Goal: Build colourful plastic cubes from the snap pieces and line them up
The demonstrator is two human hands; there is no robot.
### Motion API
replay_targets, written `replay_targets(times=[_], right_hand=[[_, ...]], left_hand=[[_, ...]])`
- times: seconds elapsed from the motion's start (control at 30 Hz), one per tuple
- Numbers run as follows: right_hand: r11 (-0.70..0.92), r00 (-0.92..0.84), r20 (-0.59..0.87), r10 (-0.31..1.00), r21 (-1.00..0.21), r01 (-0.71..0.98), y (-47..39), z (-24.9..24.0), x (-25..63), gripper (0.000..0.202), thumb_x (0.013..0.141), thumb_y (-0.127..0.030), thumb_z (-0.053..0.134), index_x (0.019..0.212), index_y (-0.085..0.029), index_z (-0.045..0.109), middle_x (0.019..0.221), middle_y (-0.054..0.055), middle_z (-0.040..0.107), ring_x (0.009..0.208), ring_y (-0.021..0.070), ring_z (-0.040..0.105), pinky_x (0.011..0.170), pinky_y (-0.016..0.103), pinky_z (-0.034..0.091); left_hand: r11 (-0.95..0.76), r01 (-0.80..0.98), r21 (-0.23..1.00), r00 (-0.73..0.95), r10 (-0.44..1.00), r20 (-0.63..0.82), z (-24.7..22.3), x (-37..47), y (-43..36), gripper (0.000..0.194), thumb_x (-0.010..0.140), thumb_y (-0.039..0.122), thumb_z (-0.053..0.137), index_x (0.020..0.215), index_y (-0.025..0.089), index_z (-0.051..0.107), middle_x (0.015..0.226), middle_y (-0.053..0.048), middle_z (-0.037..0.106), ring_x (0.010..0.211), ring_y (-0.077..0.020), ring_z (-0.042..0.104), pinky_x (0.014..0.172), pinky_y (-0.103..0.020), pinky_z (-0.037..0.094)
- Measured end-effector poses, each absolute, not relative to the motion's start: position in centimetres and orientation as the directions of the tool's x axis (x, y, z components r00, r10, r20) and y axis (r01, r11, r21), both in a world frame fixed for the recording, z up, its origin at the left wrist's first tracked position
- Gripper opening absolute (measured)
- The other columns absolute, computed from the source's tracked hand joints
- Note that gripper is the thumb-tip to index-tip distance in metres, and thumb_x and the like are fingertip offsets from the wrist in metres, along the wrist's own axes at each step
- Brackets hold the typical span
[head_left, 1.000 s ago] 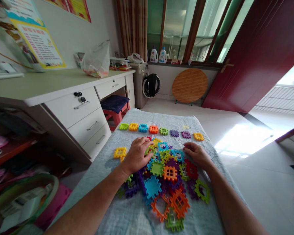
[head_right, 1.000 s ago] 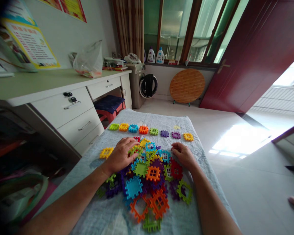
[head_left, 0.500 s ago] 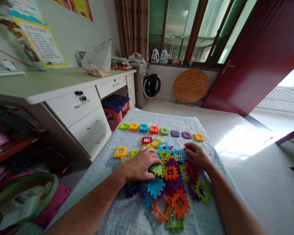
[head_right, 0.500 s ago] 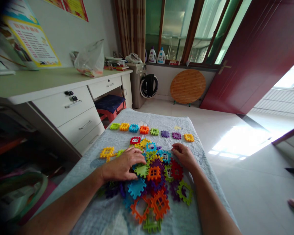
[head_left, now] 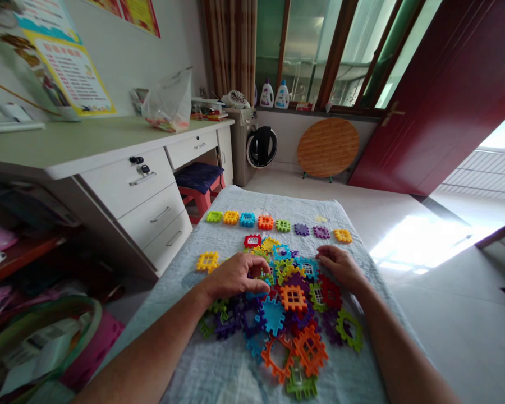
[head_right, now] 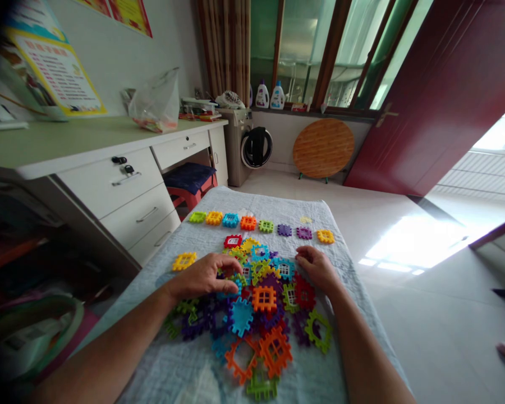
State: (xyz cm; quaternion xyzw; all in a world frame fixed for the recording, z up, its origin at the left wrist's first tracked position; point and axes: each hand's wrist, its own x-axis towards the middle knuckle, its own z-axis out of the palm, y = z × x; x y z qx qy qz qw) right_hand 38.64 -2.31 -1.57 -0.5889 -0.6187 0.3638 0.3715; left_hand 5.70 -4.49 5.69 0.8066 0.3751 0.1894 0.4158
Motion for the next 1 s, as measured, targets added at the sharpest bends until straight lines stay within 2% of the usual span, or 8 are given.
replay_targets(times=[0.17, 0.33, 0.47, 0.53, 0.67, 0.73, 0.83, 1.0], right_hand=[[0.046, -0.023, 0.040, 0.999, -0.877, 0.479, -2.4, -1.3, 38.5, 0.031, 0.074, -0.037, 0.060, 0.099, -0.019, 0.060, 0.087, 0.004, 0.068, 0.080, 0.0180, 0.062, 0.074, 0.031, 0.049], [0.042, -0.026, 0.033, 0.999, -0.880, 0.474, -2.3, -1.5, 38.6, 0.031, 0.075, -0.037, 0.060, 0.100, -0.019, 0.059, 0.087, 0.004, 0.068, 0.080, 0.0181, 0.063, 0.075, 0.032, 0.049], [0.045, -0.030, 0.035, 0.999, -0.885, 0.464, -2.3, -1.6, 38.6, 0.031, 0.075, -0.037, 0.060, 0.100, -0.019, 0.059, 0.088, 0.004, 0.068, 0.080, 0.0182, 0.063, 0.075, 0.032, 0.050], [0.044, -0.031, 0.033, 0.999, -0.887, 0.460, -2.3, -1.5, 38.6, 0.031, 0.075, -0.038, 0.060, 0.100, -0.019, 0.059, 0.087, 0.004, 0.068, 0.080, 0.0183, 0.063, 0.075, 0.032, 0.050], [0.044, -0.029, 0.034, 0.999, -0.881, 0.472, -2.3, -1.5, 38.6, 0.031, 0.075, -0.038, 0.061, 0.100, -0.019, 0.060, 0.086, 0.004, 0.068, 0.081, 0.0185, 0.063, 0.074, 0.032, 0.050], [0.042, -0.028, 0.033, 0.999, -0.880, 0.474, -2.3, -1.5, 38.6, 0.031, 0.075, -0.038, 0.061, 0.100, -0.019, 0.060, 0.087, 0.004, 0.068, 0.081, 0.0187, 0.063, 0.074, 0.032, 0.050], [0.034, -0.027, 0.024, 0.999, -0.882, 0.470, -2.3, -1.4, 38.5, 0.032, 0.075, -0.038, 0.060, 0.100, -0.019, 0.059, 0.087, 0.004, 0.068, 0.081, 0.0186, 0.062, 0.074, 0.033, 0.050], [0.038, -0.026, 0.030, 0.999, -0.889, 0.457, -2.4, -1.3, 38.4, 0.032, 0.074, -0.038, 0.061, 0.099, -0.019, 0.059, 0.086, 0.004, 0.068, 0.080, 0.0183, 0.062, 0.074, 0.032, 0.050]], left_hand=[[-0.364, 0.426, 0.828, 0.593, 0.804, 0.048, 5.7, 5.8, -4.6, 0.026, 0.076, 0.037, 0.065, 0.096, 0.020, 0.064, 0.077, 0.001, 0.059, 0.070, -0.0125, 0.054, 0.066, -0.025, 0.043], [-0.381, 0.382, 0.842, 0.496, 0.853, 0.161, 5.7, 5.8, -4.6, 0.021, 0.078, 0.029, 0.060, 0.097, 0.020, 0.063, 0.093, -0.002, 0.064, 0.085, -0.0154, 0.058, 0.080, -0.031, 0.047], [-0.398, 0.379, 0.836, 0.469, 0.861, 0.197, 5.6, 5.8, -4.3, 0.019, 0.083, 0.028, 0.054, 0.099, 0.020, 0.061, 0.097, -0.003, 0.065, 0.092, -0.0169, 0.059, 0.087, -0.034, 0.047], [-0.420, 0.443, 0.792, 0.436, 0.873, 0.219, 5.3, 5.7, -4.1, 0.018, 0.084, 0.027, 0.052, 0.099, 0.020, 0.060, 0.096, -0.003, 0.065, 0.092, -0.0174, 0.059, 0.088, -0.036, 0.047], [-0.495, 0.620, 0.608, 0.361, 0.869, 0.339, 4.4, 5.5, -3.4, 0.016, 0.081, 0.019, 0.053, 0.095, 0.021, 0.061, 0.101, -0.005, 0.062, 0.100, -0.0211, 0.055, 0.093, -0.040, 0.043], [-0.506, 0.674, 0.538, 0.368, 0.862, 0.349, 4.1, 5.3, -3.3, 0.020, 0.077, 0.018, 0.056, 0.097, 0.021, 0.060, 0.105, -0.005, 0.061, 0.104, -0.0226, 0.054, 0.095, -0.042, 0.042], [-0.511, 0.702, 0.495, 0.419, 0.859, 0.293, 4.0, 5.2, -3.2, 0.032, 0.072, 0.021, 0.063, 0.104, 0.021, 0.059, 0.109, -0.006, 0.061, 0.106, -0.0239, 0.053, 0.095, -0.041, 0.041], [-0.533, 0.688, 0.492, 0.494, 0.841, 0.220, 4.1, 5.1, -3.3, 0.045, 0.069, 0.026, 0.067, 0.113, 0.020, 0.056, 0.114, -0.006, 0.061, 0.107, -0.0242, 0.054, 0.095, -0.039, 0.041]])
